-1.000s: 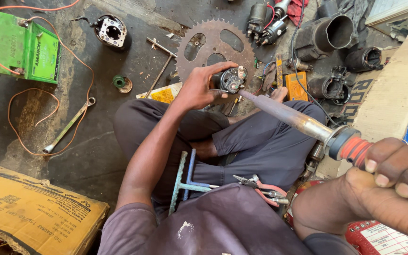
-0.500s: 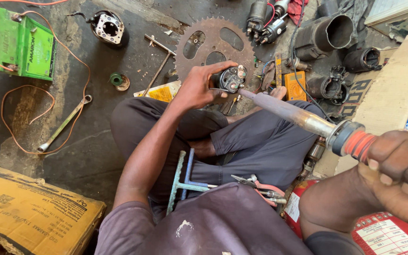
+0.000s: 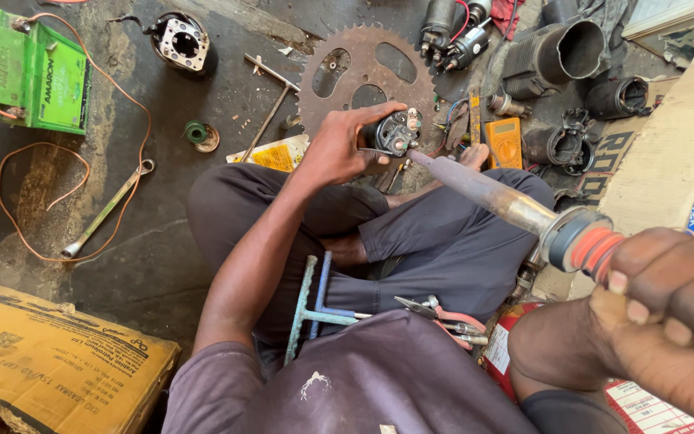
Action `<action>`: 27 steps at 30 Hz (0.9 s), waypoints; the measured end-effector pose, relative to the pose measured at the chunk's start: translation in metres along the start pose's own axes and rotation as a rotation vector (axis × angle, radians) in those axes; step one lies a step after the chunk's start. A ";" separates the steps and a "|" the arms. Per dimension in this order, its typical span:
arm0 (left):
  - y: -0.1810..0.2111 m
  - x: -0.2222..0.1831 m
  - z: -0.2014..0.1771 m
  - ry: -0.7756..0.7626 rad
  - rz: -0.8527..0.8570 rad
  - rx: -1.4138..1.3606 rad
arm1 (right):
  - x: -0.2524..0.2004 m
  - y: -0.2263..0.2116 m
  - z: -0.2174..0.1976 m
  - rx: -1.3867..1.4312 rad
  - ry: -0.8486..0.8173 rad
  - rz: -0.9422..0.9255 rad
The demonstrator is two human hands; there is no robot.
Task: The person sits on the floor and uses a soldering iron to heat a small cylindrical electrical component. They then use a screwdriver and pliers to adjust and remove small metal terminals from the component's top surface.
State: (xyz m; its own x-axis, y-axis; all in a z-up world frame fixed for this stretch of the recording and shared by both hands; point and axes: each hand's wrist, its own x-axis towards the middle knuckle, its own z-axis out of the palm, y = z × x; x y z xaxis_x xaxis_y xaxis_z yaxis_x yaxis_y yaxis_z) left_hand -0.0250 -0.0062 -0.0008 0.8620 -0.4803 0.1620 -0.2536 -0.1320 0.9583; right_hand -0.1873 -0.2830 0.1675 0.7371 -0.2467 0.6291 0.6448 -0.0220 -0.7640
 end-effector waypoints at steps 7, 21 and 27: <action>-0.002 -0.002 0.000 0.016 -0.012 -0.021 | -0.006 0.009 -0.013 -0.038 0.039 -0.009; -0.007 -0.002 0.002 0.002 -0.044 -0.014 | 0.021 0.010 -0.054 -0.400 -0.502 -0.212; -0.005 -0.004 0.004 -0.001 -0.017 0.001 | 0.016 0.021 -0.033 0.028 -0.123 0.087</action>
State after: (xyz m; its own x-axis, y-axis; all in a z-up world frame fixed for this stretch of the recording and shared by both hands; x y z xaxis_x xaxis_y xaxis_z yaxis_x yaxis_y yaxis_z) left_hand -0.0290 -0.0067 -0.0070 0.8658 -0.4787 0.1458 -0.2398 -0.1410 0.9605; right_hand -0.1685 -0.3190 0.1563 0.8083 -0.1256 0.5752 0.5819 0.0214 -0.8130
